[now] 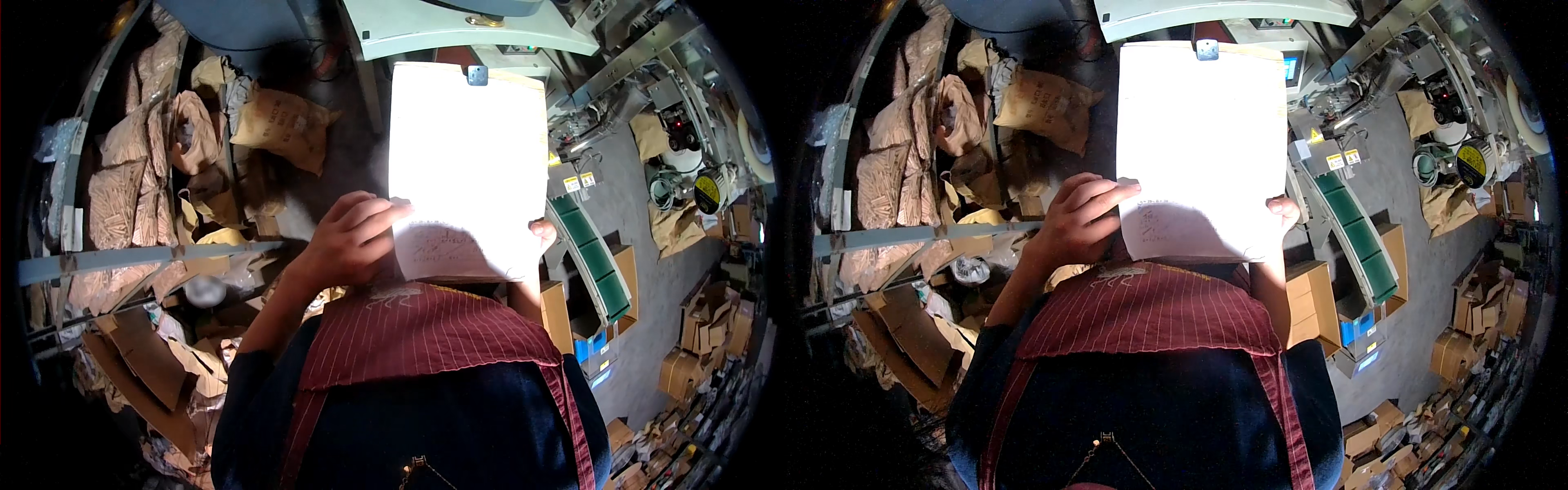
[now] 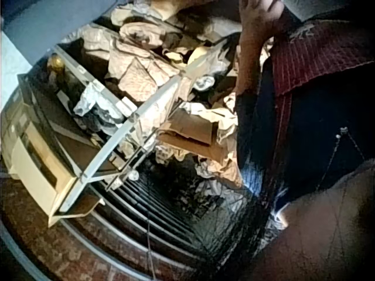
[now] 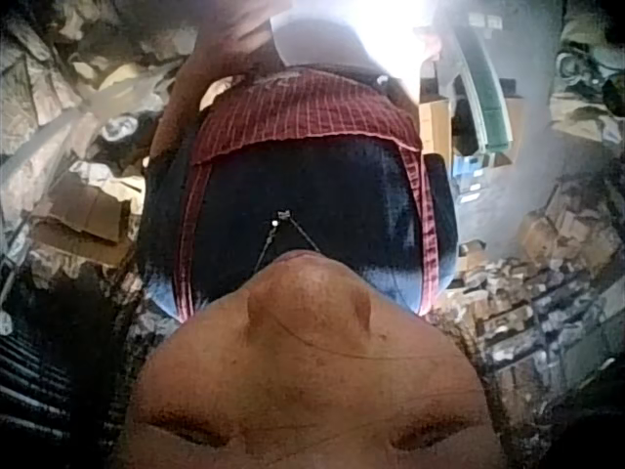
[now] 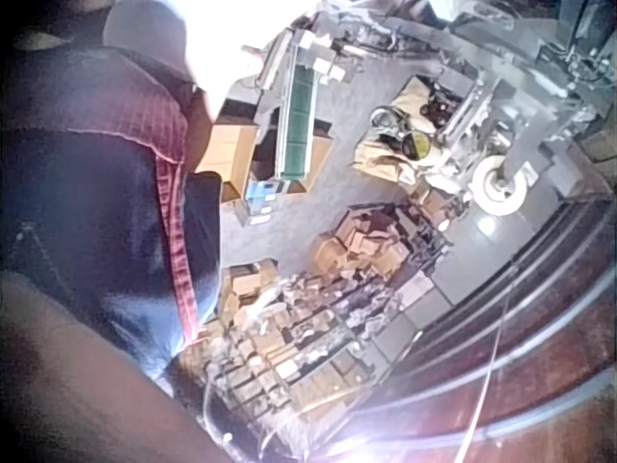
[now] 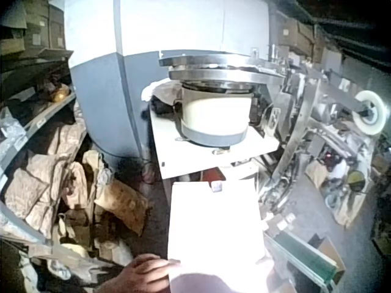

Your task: The person stands in a warehouse environment holding a clipboard with a document. They flip through the pages of the document and then interact with the touchscreen interface of a nearby industrial machine, likely inputting data or adjusting settings.

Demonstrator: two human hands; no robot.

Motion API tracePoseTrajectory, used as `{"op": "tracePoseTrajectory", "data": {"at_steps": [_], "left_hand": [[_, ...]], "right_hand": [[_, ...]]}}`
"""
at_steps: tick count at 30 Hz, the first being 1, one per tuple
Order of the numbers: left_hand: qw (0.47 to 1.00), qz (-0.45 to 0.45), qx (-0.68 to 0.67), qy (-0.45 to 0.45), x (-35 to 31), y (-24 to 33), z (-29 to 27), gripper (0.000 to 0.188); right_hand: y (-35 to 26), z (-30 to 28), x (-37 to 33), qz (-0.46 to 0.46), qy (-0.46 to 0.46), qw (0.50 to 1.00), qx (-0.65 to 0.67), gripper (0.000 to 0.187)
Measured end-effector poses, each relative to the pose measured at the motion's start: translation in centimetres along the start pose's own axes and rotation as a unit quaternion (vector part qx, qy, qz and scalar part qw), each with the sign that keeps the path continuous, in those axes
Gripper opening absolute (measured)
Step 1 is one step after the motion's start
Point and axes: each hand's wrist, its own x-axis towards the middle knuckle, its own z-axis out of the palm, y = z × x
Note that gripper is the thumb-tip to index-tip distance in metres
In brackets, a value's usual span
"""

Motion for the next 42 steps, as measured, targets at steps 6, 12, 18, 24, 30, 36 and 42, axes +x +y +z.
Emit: {"op": "tracePoseTrajectory", "data": {"at_steps": [6,12,18,24,30,36,42], "left_hand": [[1.000,0.001,-0.011,-0.004,0.4,-0.3,0.0,0.017],[1.000,-0.001,-0.009,-0.002,0.4,-0.2,0.1,0.015],[1.000,-0.003,-0.016,0.000,0.4,-0.1,0.3,0.014],[1.000,-0.004,-0.023,0.000,0.3,0.2,0.4,0.013],[1.000,0.000,-0.024,-0.007,0.3,0.4,0.4,0.009],[1.000,-0.003,-0.020,0.006,0.4,0.7,0.4,0.005],[1.000,-0.010,-0.012,0.006,-0.1,0.8,0.1,0.004]], "right_hand": [[-0.1,0.8,-0.1,-0.014,0.015,1.000,-0.018,0.075],[0.2,1.4,-0.1,-0.007,0.036,0.999,-0.035,0.075],[0.0,0.3,-0.6,-0.024,0.050,0.998,-0.028,0.074],[-0.5,-1.7,-1.2,-0.008,0.027,1.000,0.013,0.072],[-0.1,-0.5,-1.3,-0.005,0.036,0.999,0.008,0.074],[-0.1,-0.6,-1.4,-0.013,0.049,0.999,-0.009,0.075],[0.0,-1.4,-1.7,-0.004,0.051,0.999,-0.013,0.072]]}}
